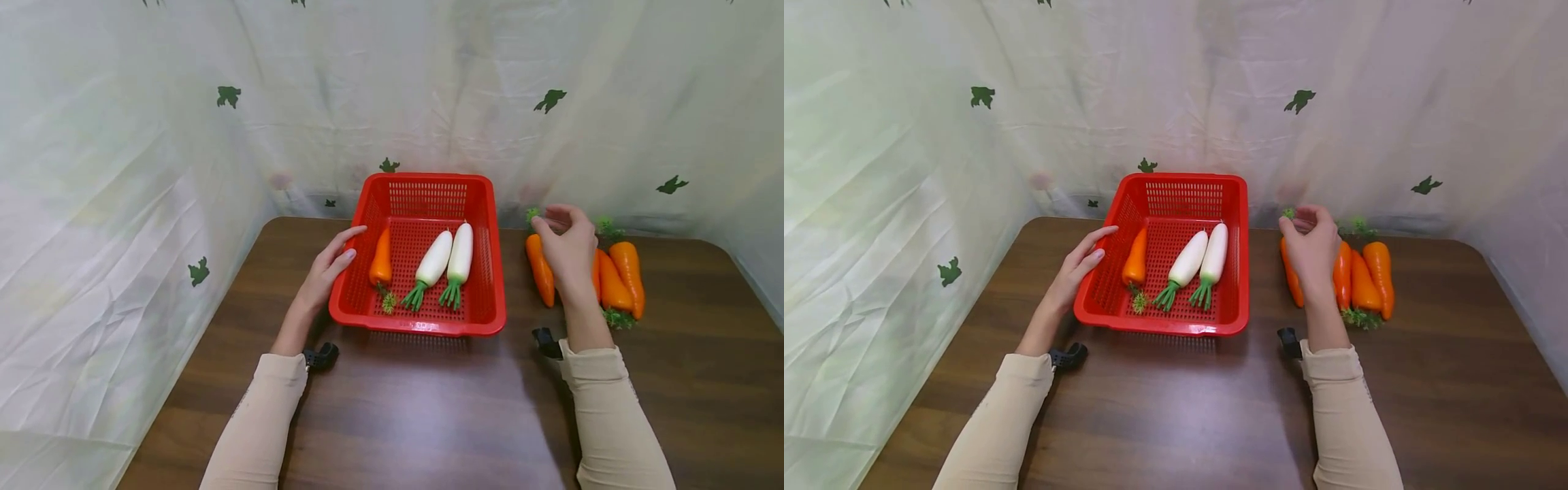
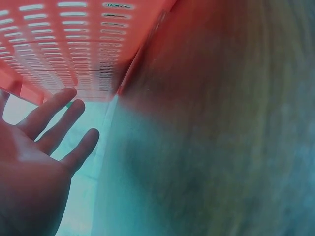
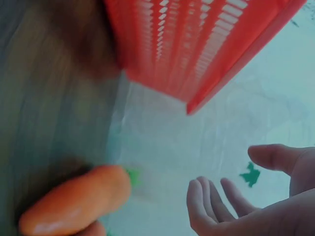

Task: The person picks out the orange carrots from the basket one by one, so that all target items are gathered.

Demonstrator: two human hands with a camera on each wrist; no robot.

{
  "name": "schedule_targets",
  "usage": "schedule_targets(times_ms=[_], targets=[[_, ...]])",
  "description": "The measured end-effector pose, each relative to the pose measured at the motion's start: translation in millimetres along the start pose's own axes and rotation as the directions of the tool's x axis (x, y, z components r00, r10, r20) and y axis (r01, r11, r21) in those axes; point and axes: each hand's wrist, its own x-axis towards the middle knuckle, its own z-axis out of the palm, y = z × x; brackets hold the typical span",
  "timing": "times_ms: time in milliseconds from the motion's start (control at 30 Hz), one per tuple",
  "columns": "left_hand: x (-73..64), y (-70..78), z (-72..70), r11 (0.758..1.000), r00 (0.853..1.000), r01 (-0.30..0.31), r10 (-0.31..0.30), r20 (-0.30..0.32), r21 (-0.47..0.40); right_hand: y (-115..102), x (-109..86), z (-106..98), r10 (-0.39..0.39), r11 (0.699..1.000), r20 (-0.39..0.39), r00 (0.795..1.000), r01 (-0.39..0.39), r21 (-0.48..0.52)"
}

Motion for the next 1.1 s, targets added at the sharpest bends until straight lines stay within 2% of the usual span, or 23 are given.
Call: schedule_targets(times_ms=[233, 367, 500, 667, 733, 933, 1100], targets=[[-1.6, 4.9, -2.5, 1.0, 1.0, 0.011, -0.011, -0.012, 0.008, -18, -7.7, 11, -0.025, 0.991, 0.111, 0.993, 0.009, 0.136], [-2.3, 7.4, -1.7, 1.0, 1.0, 0.012, -0.012, -0.015, 0.005, -21, -9.5, 12, -0.024, 0.988, 0.158, 0.987, 0.0, 0.152], [-2.5, 7.6, 1.2, 1.0, 1.0, 0.019, -0.019, 0.002, -0.006, -25, -12.3, 11, -0.006, 0.986, 0.163, 0.987, -0.021, 0.164], [-2.8, 6.5, 3.6, 1.0, 1.0, 0.021, -0.021, -0.006, -0.009, -42, -12.4, 16, -0.009, 0.987, 0.205, 0.979, -0.024, 0.157], [-2.0, 5.9, 4.1, 1.0, 1.0, 0.008, -0.008, -0.01, 0.003, -51, -11.0, 18, -0.016, 0.99, 0.257, 0.966, -0.021, 0.143], [-1.0, 6.6, 4.1, 1.0, 1.0, -0.008, 0.008, -0.006, 0.002, -75, -4.4, 23, -0.004, 0.994, 0.411, 0.912, -0.043, 0.104], [-1.8, 6.4, 1.8, 1.0, 1.0, -0.004, 0.004, -0.006, 0.008, -90, 1.2, 29, 0.028, 0.996, 0.517, 0.856, -0.069, 0.062]])
